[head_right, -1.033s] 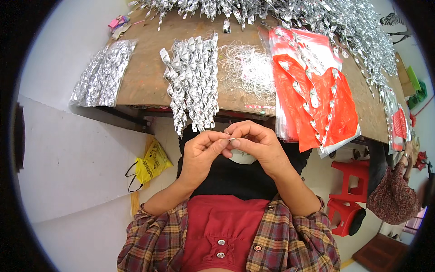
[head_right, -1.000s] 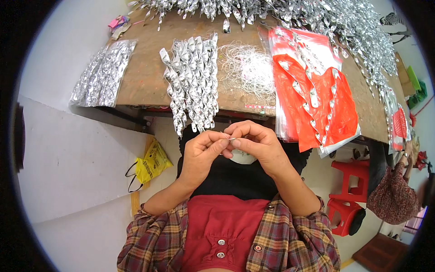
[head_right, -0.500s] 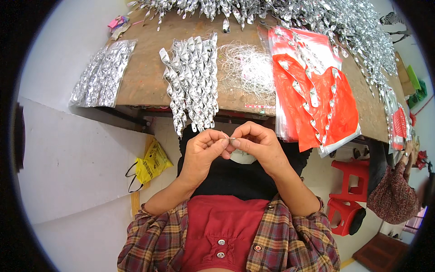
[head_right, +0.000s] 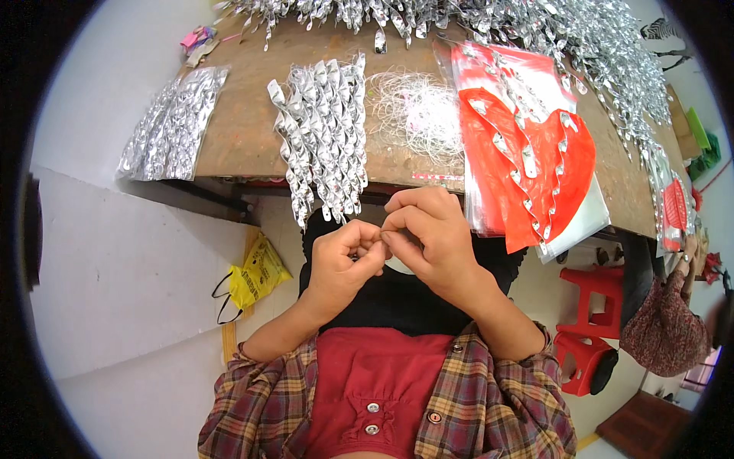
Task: Packaging silver tinsel garlands into plastic bags at a workshop bench.
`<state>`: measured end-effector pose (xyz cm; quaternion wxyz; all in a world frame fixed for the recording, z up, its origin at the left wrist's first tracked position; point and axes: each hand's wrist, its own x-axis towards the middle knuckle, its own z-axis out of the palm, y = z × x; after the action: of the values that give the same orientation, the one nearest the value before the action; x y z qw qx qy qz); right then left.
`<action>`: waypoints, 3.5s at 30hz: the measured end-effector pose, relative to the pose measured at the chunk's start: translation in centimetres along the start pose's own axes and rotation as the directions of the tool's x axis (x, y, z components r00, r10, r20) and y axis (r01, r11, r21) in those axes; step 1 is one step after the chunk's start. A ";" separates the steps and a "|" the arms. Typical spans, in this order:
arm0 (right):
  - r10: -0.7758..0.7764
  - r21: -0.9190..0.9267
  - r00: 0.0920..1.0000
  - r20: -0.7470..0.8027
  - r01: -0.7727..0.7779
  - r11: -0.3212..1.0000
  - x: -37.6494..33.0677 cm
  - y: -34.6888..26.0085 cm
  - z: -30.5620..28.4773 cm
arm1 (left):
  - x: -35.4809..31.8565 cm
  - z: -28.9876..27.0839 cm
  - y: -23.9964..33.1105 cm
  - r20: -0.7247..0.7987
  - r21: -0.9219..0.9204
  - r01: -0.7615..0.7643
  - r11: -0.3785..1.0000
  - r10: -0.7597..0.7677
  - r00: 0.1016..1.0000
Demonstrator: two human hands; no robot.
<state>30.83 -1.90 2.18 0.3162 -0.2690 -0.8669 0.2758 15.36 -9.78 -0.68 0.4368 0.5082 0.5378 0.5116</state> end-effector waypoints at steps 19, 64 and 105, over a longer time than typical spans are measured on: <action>0.087 0.516 0.994 -0.064 -0.041 0.856 -1.0 1.3 0.3 | 1.1 -1.2 0.9 0.324 -0.712 0.412 0.569 -0.254 0.911; 0.335 0.621 0.940 0.066 -0.302 0.723 -1.6 0.9 0.5 | 0.5 -1.0 1.6 0.123 -0.570 0.294 0.767 -0.274 0.954; 0.463 0.880 0.886 -0.018 -0.205 0.427 0.1 4.9 -1.4 | 19.7 -15.7 6.2 -0.323 -0.252 -0.211 0.945 0.123 0.938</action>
<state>33.20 2.06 -0.05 0.4550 -0.2770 -0.4918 0.6887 -1.56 7.84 7.91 0.3718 0.4006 0.4741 0.6903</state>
